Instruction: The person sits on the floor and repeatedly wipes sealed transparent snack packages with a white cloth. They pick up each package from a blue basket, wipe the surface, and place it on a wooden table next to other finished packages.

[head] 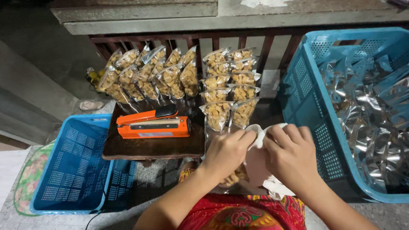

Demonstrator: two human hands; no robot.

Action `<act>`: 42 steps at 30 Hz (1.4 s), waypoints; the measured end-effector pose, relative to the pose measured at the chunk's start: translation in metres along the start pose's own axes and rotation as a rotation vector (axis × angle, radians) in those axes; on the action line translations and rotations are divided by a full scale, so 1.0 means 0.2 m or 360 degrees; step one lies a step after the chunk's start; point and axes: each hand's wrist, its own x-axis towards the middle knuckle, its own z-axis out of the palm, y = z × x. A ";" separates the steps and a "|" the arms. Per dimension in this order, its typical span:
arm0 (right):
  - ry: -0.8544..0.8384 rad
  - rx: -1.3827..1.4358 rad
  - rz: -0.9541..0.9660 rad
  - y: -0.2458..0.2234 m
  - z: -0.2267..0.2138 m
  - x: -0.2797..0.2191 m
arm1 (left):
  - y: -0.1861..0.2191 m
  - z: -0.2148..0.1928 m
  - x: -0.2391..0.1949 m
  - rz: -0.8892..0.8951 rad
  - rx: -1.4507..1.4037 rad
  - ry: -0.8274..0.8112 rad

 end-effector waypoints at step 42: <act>0.0477 0.2427 0.1567 -0.04 0.51 -0.50 | 0.08 0.50 -0.24 -0.0973 -0.1082 0.0185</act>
